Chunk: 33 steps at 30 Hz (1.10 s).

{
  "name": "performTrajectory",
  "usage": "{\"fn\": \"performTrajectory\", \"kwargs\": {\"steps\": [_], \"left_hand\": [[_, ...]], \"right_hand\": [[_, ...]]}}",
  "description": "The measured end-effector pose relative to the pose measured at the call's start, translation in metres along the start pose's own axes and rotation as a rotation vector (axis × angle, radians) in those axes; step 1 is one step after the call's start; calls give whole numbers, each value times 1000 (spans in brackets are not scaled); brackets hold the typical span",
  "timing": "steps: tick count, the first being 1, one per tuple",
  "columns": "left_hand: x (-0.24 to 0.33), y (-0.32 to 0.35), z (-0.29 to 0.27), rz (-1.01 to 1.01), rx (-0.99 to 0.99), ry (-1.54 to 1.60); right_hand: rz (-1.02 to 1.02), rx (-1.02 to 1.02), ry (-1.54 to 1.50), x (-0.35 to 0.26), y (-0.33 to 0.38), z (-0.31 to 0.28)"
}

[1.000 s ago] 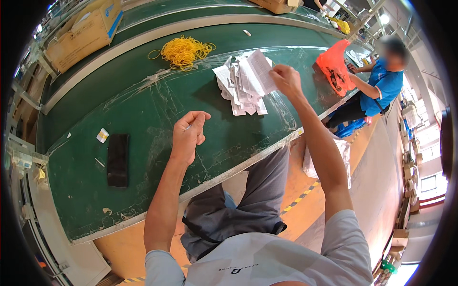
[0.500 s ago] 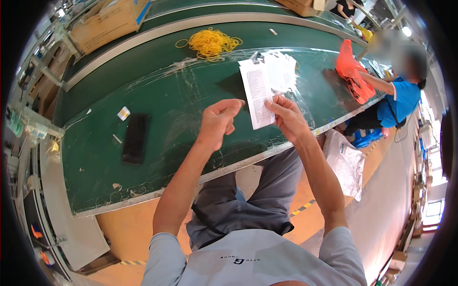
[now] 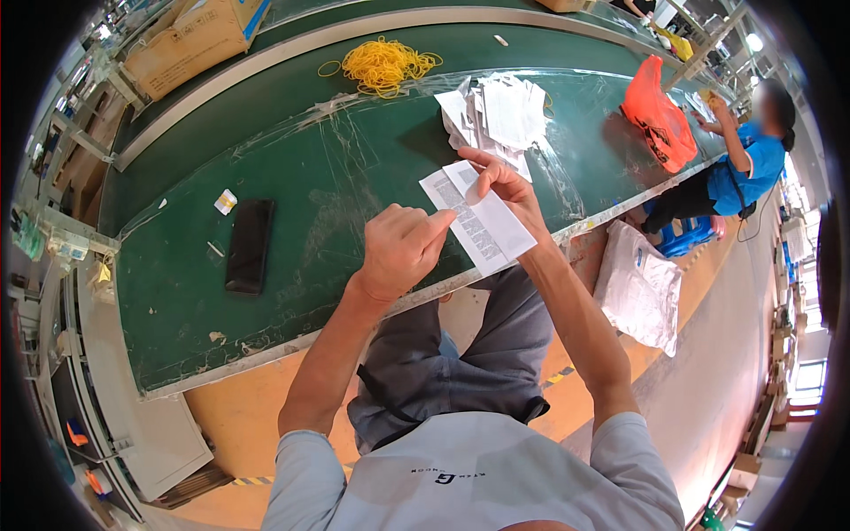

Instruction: Folding and preparing small labels or instruction sheets at an assembly line.

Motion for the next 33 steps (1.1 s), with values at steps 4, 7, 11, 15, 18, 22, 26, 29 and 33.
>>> {"fn": "performTrajectory", "kwargs": {"steps": [4, 7, 11, 15, 18, 22, 26, 29, 33], "left_hand": [[1, 5, -1, 57, 15, -22], [4, 6, -4, 72, -14, -17], [1, 8, -6, 19, -54, 0], [-9, 13, -7, -745, -75, 325], [-29, 17, 2, -1318, 3, 956], [-34, 20, 4, -1481, -38, 1168], [-36, 25, 6, -1512, -42, 1248], [-36, 26, 5, -1513, -32, 1278], [-31, 25, 4, -1468, -117, 1095]], "right_hand": [[13, -57, -34, 1, 3, 0], [27, -108, -50, 4, 6, -3], [42, -164, -53, 5, 7, 1], [18, -134, 195, 3, 9, 8], [178, -27, 152, 3, 12, 11], [302, -7, -4, 4, 15, 18], [354, 14, -50, 4, 15, 21], [393, 4, -51, 5, 15, 26], [425, 26, -105, 1, 16, 30]]}}
Point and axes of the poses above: each hand's wrist, its own y-axis away from the middle knuckle, its own z-axis out of the palm, x = y × z, the point moved 3 cm from there along -y, towards the middle knuckle, and after that the axes turned 13 degrees about -z, right-handed, at the moved point
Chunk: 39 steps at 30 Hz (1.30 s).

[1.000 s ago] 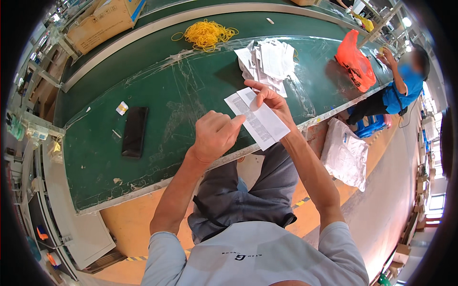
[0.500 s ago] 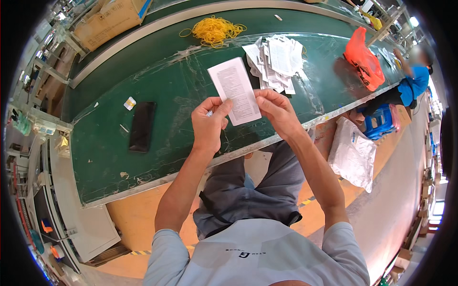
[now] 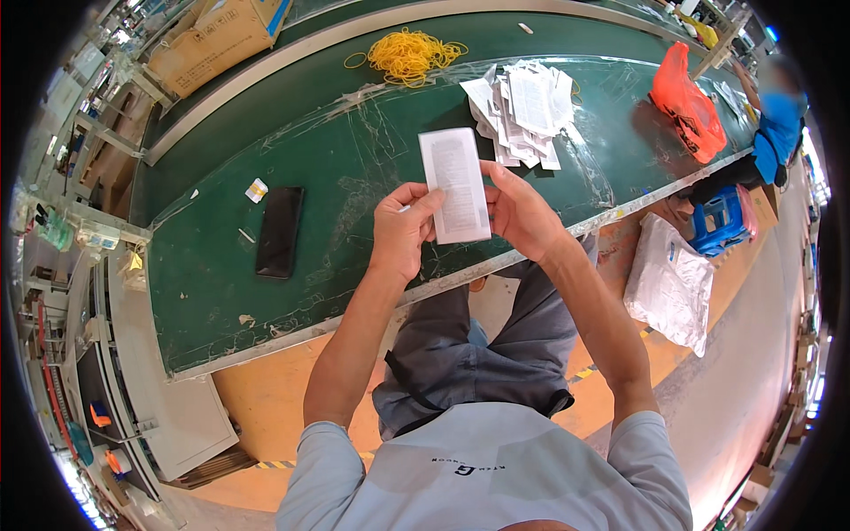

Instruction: Folding and preparing small labels or instruction sheets at an assembly line.

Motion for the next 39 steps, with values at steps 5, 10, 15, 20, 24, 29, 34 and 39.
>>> {"fn": "performTrajectory", "kwargs": {"steps": [5, 10, 15, 20, 24, 29, 34, 39], "left_hand": [[-2, 1, 0, 82, 35, -241], [9, 25, 16, 871, 368, -1044], [1, 21, 22, 1185, 284, -1335], [-1, 27, 23, 1105, 55, -1115], [8, 27, 11, 728, 165, -971], [5, 19, 3, 558, 143, -879], [2, 8, -7, 496, 162, -816], [6, 7, 0, 74, -7, -204]], "right_hand": [[-42, -46, 89, 6, 3, -5], [-166, 135, 345, 9, 10, -1], [-163, 210, 265, 21, 19, 14], [-155, 210, 315, 25, 13, 1], [-153, 180, 332, 18, 16, 10], [-131, 71, 415, 14, 17, 8], [-263, -59, 838, 5, 19, -3], [-269, 93, 328, -3, 11, -11]]}}
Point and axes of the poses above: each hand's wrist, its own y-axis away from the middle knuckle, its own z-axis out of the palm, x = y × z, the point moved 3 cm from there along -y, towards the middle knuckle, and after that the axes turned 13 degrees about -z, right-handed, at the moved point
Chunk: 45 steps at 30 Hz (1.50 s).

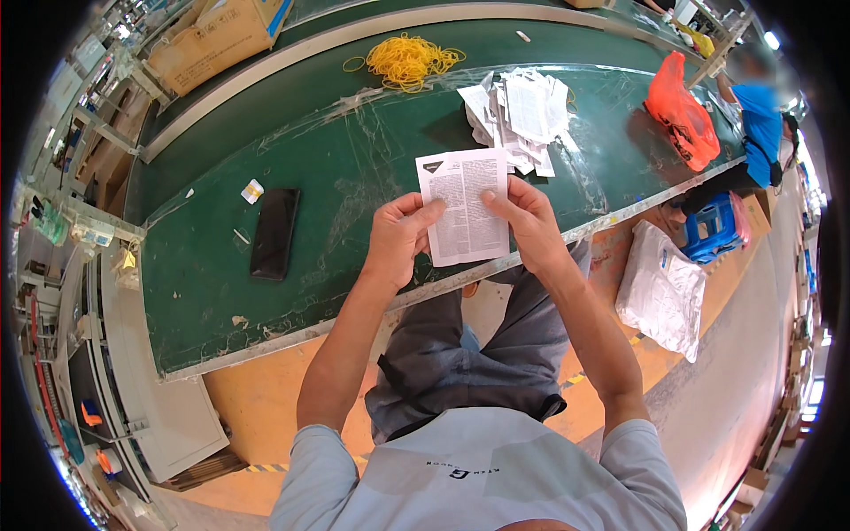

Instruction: Folding and preparing small labels or instruction sheets at an assembly line.

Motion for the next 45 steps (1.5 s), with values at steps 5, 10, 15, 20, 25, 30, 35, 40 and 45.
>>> {"fn": "performTrajectory", "kwargs": {"steps": [5, 10, 15, 20, 25, 30, 35, 40, 45], "left_hand": [[-15, -14, 5, -142, -30, 96], [-23, -16, -15, -163, -21, -23], [-9, -18, -5, 288, 275, -342], [0, 11, 1, 554, 305, -467], [-9, 34, 9, 735, 317, -669], [-18, 21, 8, 652, 233, -723], [-21, 17, -8, 749, 277, -768], [-23, 37, -23, 684, 306, -1104], [-34, 46, -35, 826, 242, -1305]], "right_hand": [[54, 63, -54, -1, 6, -8], [245, 26, -176, 40, 6, 11], [194, 300, -125, 41, -16, -15], [-836, 654, 1008, -37, -61, -34], [-884, 166, 1369, 5, -38, -3], [-643, -11, 1261, 2, -32, -16], [-699, -260, 1312, 1, -13, 5], [-714, -499, 1437, 3, 26, 25], [-633, -602, 1381, 13, 47, 34]]}}
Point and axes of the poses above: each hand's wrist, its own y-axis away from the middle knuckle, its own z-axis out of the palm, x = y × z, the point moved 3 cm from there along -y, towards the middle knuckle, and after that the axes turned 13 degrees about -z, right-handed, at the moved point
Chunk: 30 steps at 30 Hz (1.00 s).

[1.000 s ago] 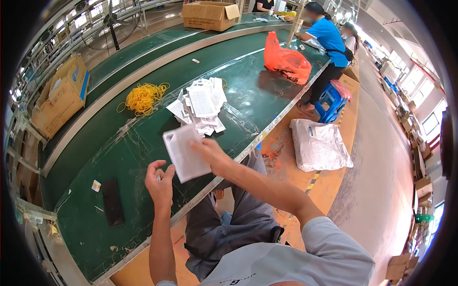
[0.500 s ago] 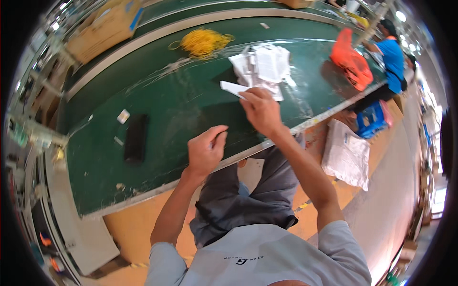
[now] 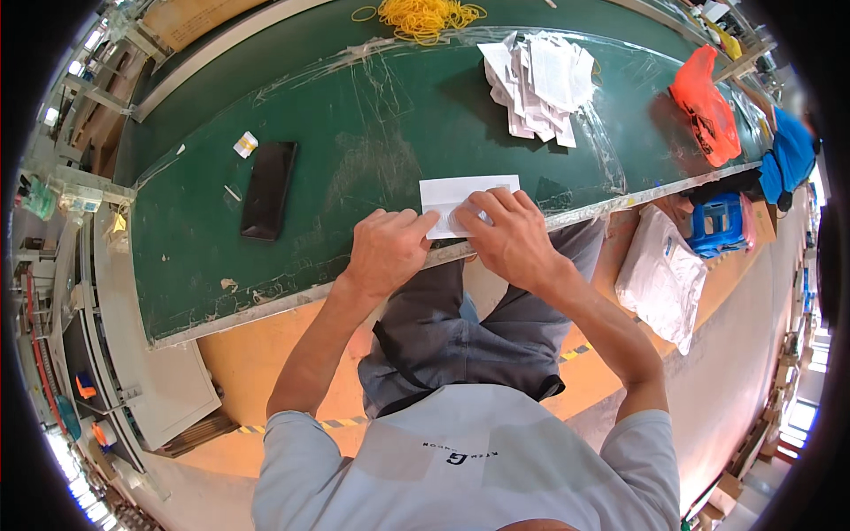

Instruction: Folding and preparing small labels or instruction sheets at an assembly line.

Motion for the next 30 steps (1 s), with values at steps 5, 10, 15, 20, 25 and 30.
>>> {"fn": "performTrajectory", "kwargs": {"steps": [5, 10, 15, 20, 25, 30], "left_hand": [[8, 3, -5, 13, -18, -115], [10, 1, -8, -56, -58, -55], [9, -3, -9, -173, -103, 6], [12, -8, -10, -191, -120, -7], [10, -7, -13, -178, -128, 53], [11, -8, -12, -325, -119, 185]], "right_hand": [[57, 36, -180, 36, 28, -19], [128, 119, -216, 57, 58, -21], [157, 177, -251, 58, 59, -21], [180, 165, -217, 62, 60, -17], [182, 209, -282, 61, 59, -20], [239, 205, -294, 60, 54, -19]]}}
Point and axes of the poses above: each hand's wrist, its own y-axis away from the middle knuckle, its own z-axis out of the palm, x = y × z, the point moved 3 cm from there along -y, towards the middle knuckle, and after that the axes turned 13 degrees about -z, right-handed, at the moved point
